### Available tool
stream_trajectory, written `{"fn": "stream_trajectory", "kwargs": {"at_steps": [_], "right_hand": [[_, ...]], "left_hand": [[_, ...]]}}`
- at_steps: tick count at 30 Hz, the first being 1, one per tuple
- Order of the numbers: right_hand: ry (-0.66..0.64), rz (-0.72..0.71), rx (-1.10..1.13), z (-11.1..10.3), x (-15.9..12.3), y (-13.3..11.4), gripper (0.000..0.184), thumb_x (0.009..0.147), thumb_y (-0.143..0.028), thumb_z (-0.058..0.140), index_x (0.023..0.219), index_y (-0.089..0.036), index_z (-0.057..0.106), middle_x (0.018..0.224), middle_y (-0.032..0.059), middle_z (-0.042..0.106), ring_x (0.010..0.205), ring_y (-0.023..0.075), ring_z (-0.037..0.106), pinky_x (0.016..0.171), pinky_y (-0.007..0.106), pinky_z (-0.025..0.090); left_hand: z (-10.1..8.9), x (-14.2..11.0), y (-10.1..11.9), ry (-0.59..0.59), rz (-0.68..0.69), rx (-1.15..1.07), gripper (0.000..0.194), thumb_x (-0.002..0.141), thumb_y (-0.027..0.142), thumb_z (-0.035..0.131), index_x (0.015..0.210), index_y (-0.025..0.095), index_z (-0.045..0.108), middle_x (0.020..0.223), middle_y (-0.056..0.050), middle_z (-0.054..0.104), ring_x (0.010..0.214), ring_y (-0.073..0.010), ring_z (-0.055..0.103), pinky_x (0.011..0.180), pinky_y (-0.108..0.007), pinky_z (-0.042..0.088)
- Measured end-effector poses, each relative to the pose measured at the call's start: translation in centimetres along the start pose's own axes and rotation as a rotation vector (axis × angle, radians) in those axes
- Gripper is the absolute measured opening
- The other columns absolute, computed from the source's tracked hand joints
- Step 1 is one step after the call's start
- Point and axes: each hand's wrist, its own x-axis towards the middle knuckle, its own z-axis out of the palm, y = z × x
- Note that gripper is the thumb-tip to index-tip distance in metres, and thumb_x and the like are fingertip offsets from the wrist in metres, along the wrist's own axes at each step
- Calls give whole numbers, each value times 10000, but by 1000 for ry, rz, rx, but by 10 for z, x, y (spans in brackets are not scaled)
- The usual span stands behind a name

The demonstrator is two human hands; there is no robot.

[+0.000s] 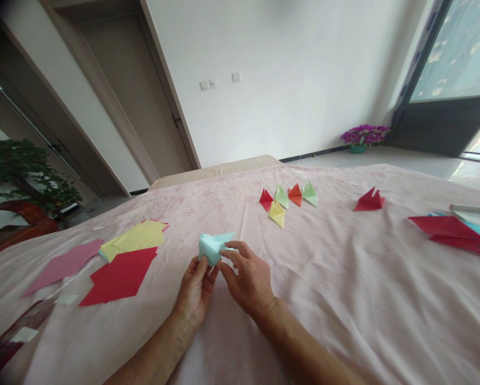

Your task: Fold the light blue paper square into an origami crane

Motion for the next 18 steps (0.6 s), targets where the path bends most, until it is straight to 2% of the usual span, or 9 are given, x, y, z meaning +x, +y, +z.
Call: {"fn": "stream_trajectory", "kwargs": {"at_steps": [5, 11, 18], "right_hand": [[26, 17, -49, 6, 0, -3, 227, 850, -262, 636, 1074, -287, 665, 1106, 0, 662, 742, 129, 635, 693, 260, 502], [76, 25, -109, 5, 5, -2, 358, 835, -275, 654, 1191, -280, 617, 1086, 37, 628, 906, 193, 610, 756, 310, 497], [69, 20, -157, 0, 10, -5, 319, 786, -318, 696, 1100, -294, 645, 1130, 38, 585, 894, 200, 595, 739, 328, 486]], "left_hand": [[0, 0, 0, -36, -15, -15, 194, 733, 272, 775, 839, 166, 653, 889, -11, 693, 822, -109, 659, 794, -230, 539], [-2, 0, -3, -72, -19, -5, 188, 758, 280, 755, 864, 173, 644, 936, -15, 691, 887, -118, 653, 844, -255, 535], [-3, 0, -3, -105, -42, -4, 185, 779, 282, 737, 879, 168, 632, 933, -24, 689, 872, -120, 654, 829, -258, 538]]}}
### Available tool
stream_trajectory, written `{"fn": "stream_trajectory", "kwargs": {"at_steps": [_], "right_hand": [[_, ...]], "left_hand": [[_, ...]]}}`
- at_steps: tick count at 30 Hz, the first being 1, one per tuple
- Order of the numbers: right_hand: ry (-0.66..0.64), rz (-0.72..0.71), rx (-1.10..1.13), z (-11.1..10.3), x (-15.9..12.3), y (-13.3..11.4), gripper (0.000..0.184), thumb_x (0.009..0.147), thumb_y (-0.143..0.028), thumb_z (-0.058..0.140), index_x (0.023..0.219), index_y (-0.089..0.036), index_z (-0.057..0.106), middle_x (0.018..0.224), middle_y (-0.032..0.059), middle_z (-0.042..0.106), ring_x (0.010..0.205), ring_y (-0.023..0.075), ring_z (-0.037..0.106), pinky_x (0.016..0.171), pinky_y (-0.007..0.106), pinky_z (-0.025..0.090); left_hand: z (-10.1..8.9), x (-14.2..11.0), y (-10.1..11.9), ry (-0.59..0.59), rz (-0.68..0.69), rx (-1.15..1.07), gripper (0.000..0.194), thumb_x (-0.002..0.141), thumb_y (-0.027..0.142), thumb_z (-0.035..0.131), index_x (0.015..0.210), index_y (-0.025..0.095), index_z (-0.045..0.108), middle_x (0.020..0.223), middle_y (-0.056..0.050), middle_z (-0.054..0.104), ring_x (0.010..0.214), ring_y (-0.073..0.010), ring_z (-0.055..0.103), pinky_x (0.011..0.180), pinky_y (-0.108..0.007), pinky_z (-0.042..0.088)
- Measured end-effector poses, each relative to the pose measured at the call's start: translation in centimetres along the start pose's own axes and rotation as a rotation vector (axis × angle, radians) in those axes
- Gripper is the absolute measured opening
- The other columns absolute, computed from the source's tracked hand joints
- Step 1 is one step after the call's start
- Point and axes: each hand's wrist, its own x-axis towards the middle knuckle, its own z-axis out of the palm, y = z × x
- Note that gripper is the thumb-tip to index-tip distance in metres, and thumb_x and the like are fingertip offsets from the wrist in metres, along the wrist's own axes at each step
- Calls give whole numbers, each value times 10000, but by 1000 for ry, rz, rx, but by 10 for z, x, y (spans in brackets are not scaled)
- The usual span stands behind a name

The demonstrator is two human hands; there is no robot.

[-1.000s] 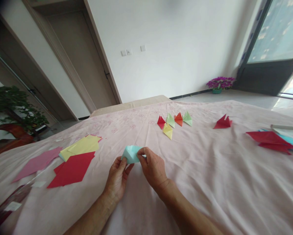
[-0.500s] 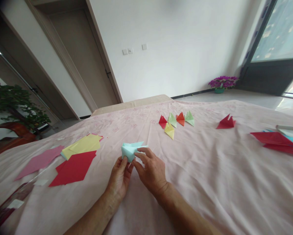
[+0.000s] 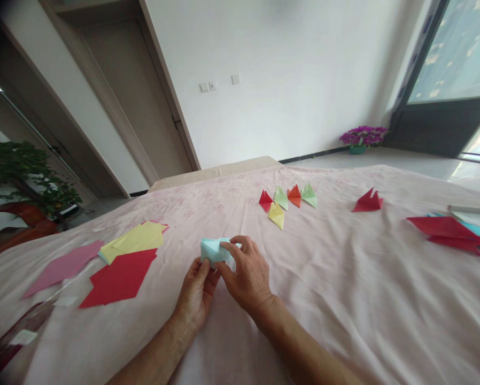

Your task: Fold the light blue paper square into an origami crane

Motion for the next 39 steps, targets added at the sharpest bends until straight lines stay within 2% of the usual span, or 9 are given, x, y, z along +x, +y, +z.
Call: {"fn": "stream_trajectory", "kwargs": {"at_steps": [6, 13, 25, 32, 36, 39], "right_hand": [[-1, -16, -38, -1, 0, 1, 335, 776, -317, 697, 1104, -285, 640, 1160, 47, 590, 968, 226, 577, 792, 345, 480], [7, -52, -59, 1, -2, 0, 249, 819, -326, 665, 1066, -298, 668, 1130, 29, 613, 924, 218, 557, 777, 340, 459], [36, -64, -60, 4, -7, -2, 102, 841, -276, 646, 922, -294, 706, 1045, 25, 612, 829, 189, 522, 721, 306, 415], [50, -19, -27, 3, -13, -9, 98, 852, -290, 643, 884, -320, 730, 824, 18, 577, 777, 170, 528, 643, 265, 389], [32, 83, 59, 6, -16, -12, 143, 839, -262, 657, 925, -346, 735, 812, 0, 579, 775, 151, 569, 619, 238, 411], [10, 162, 126, 8, -18, -12, 156, 836, -265, 658, 938, -356, 734, 883, -11, 604, 768, 135, 603, 596, 225, 431]], "left_hand": [[0, 0, 1, -6, -10, 1, 168, 793, 267, 725, 877, 167, 619, 930, -26, 691, 851, -114, 652, 811, -256, 545], [-1, 1, -1, 33, -14, -28, 196, 759, 256, 757, 870, 165, 623, 898, -25, 686, 828, -121, 662, 784, -246, 554], [3, -1, 0, 23, -3, -34, 185, 759, 241, 757, 865, 149, 636, 903, -40, 693, 827, -114, 662, 788, -237, 556], [3, -2, -3, 16, 12, -38, 181, 744, 226, 768, 845, 147, 640, 870, -29, 689, 806, -107, 663, 783, -223, 549], [3, -2, -4, 1, 5, -46, 184, 751, 224, 761, 868, 146, 642, 879, -30, 685, 803, -105, 658, 777, -219, 545], [4, -3, -3, 13, -1, -45, 196, 744, 236, 768, 866, 146, 645, 876, -27, 686, 801, -106, 658, 774, -217, 544]]}}
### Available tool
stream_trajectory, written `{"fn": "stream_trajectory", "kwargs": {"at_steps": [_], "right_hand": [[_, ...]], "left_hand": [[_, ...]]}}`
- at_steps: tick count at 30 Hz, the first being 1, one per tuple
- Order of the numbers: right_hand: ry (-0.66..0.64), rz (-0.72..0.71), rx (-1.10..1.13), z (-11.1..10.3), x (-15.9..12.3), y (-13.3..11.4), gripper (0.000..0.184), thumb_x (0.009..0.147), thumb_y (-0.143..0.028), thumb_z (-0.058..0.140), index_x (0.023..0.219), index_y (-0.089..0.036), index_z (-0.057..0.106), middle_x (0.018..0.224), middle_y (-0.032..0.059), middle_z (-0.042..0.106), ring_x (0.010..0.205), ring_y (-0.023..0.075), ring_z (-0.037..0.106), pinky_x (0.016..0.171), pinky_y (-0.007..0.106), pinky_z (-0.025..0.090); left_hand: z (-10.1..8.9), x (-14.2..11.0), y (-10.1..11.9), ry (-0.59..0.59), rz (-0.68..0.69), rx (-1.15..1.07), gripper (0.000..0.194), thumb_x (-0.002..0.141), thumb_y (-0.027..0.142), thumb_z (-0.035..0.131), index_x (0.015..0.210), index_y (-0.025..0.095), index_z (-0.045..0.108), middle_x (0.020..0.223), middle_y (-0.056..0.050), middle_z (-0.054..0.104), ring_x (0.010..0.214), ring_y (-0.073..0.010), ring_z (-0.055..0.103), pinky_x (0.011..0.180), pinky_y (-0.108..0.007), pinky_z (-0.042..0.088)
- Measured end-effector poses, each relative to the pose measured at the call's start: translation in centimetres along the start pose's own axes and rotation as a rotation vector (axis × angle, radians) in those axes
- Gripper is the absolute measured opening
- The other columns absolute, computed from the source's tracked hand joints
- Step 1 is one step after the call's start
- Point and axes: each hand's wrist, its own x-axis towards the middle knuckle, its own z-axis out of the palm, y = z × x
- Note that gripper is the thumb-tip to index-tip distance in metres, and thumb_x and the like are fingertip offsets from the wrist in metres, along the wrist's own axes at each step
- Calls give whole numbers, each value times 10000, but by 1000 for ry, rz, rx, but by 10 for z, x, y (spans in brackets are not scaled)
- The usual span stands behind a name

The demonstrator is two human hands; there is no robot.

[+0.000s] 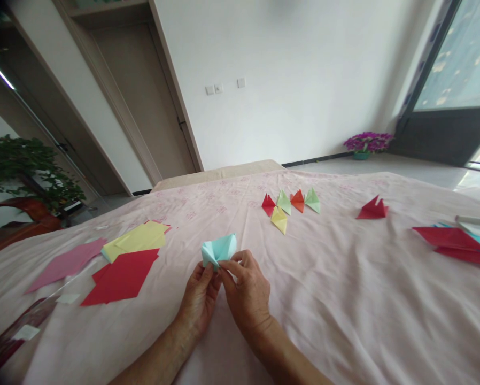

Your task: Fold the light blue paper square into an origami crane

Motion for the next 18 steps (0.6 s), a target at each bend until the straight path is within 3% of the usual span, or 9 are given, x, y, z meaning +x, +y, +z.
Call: {"fn": "stream_trajectory", "kwargs": {"at_steps": [5, 13, 18], "right_hand": [[-20, 31, 28, -1, 0, 2, 162, 856, -286, 630, 967, -361, 721, 946, -23, 639, 741, 129, 641, 579, 225, 453], [-48, -121, -106, -6, -2, -3, 113, 878, -266, 604, 918, -299, 704, 913, -19, 683, 811, 151, 658, 652, 240, 435], [-35, -138, -129, -8, 0, -3, 119, 897, -285, 580, 912, -287, 699, 898, -12, 688, 776, 144, 655, 647, 239, 421]], "left_hand": [[1, -2, 2, 1, -2, 10, 202, 732, 243, 777, 853, 146, 649, 893, -32, 696, 840, -120, 662, 812, -232, 539], [-1, -2, 0, 18, 0, 19, 193, 755, 260, 758, 850, 143, 637, 843, -20, 675, 759, -94, 642, 737, -212, 546], [-1, -2, 1, 38, 28, 56, 199, 761, 282, 750, 841, 146, 629, 826, -16, 661, 756, -97, 632, 736, -218, 542]]}}
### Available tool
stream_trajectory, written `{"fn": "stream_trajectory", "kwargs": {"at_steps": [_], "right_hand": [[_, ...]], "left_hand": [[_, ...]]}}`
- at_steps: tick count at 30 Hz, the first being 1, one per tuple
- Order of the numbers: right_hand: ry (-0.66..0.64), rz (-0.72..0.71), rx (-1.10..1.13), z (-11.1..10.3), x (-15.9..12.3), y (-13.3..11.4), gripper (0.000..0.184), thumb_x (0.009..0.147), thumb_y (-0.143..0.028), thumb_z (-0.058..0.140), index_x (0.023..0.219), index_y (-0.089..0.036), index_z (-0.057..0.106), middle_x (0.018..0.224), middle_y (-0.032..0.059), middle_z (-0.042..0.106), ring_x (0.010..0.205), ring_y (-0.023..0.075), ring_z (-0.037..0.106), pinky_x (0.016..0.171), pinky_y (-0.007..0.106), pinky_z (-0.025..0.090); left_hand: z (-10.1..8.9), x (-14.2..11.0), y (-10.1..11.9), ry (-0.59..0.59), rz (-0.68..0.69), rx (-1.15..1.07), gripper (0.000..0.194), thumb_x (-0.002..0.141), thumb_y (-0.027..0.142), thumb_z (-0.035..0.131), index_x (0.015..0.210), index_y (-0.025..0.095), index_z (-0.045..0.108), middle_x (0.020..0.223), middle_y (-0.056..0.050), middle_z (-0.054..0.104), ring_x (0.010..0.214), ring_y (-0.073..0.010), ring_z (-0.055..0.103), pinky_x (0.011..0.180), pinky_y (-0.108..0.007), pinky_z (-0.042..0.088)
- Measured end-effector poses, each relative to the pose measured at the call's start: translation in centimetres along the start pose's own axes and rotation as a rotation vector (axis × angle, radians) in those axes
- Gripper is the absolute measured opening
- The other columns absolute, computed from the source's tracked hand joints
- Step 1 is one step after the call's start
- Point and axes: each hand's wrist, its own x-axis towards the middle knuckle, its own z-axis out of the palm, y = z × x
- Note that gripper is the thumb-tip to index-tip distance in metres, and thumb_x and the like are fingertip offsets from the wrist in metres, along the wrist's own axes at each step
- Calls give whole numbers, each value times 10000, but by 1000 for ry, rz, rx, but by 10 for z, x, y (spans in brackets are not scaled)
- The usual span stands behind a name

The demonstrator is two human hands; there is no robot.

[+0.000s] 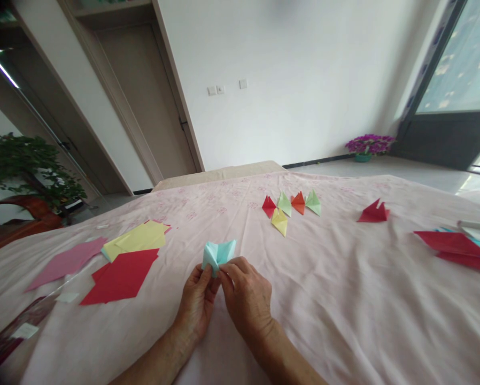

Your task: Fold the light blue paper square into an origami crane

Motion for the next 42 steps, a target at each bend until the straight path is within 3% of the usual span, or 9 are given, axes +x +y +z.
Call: {"fn": "stream_trajectory", "kwargs": {"at_steps": [6, 14, 20, 26, 30, 42], "right_hand": [[-11, -43, -19, -4, 2, -2, 125, 899, -290, 569, 873, -273, 690, 901, 0, 687, 792, 150, 654, 658, 245, 422], [-3, 114, 150, -2, 5, 0, 87, 866, -298, 581, 833, -263, 653, 908, -10, 671, 765, 152, 655, 620, 240, 458], [20, 213, 227, 3, 4, 0, 35, 814, -246, 587, 843, -245, 607, 791, -19, 665, 753, 167, 657, 648, 274, 484], [31, 359, 526, 8, 6, 1, 291, 757, -242, 629, 1017, -221, 499, 797, -7, 685, 702, 170, 661, 615, 281, 498], [37, 386, 633, 11, 6, 1, 327, 744, -245, 639, 1026, -205, 478, 739, -7, 670, 670, 179, 658, 602, 289, 504], [64, 331, 607, 16, -4, -8, 263, 729, -202, 620, 964, -211, 503, 711, -29, 616, 621, 153, 612, 603, 282, 500]], "left_hand": [[3, -3, 4, 24, 41, 60, 197, 763, 298, 741, 824, 157, 618, 806, -1, 651, 735, -100, 625, 728, -233, 542], [9, -6, 6, 45, 82, 87, 232, 709, 296, 780, 803, 156, 621, 812, -5, 665, 768, -122, 642, 778, -274, 549], [9, -8, 7, 75, 107, 115, 232, 688, 271, 793, 783, 160, 613, 790, 7, 668, 767, -122, 649, 785, -278, 551], [9, -8, 8, 73, 128, 135, 245, 674, 255, 802, 797, 165, 610, 798, 6, 676, 774, -127, 655, 786, -276, 545], [10, -8, 10, 79, 139, 164, 273, 659, 274, 811, 808, 164, 610, 782, 1, 675, 756, -135, 657, 768, -282, 543], [0, -9, 6, 9, 128, 228, 232, 726, 320, 759, 851, 171, 632, 786, -4, 658, 744, -142, 623, 757, -281, 504]]}}
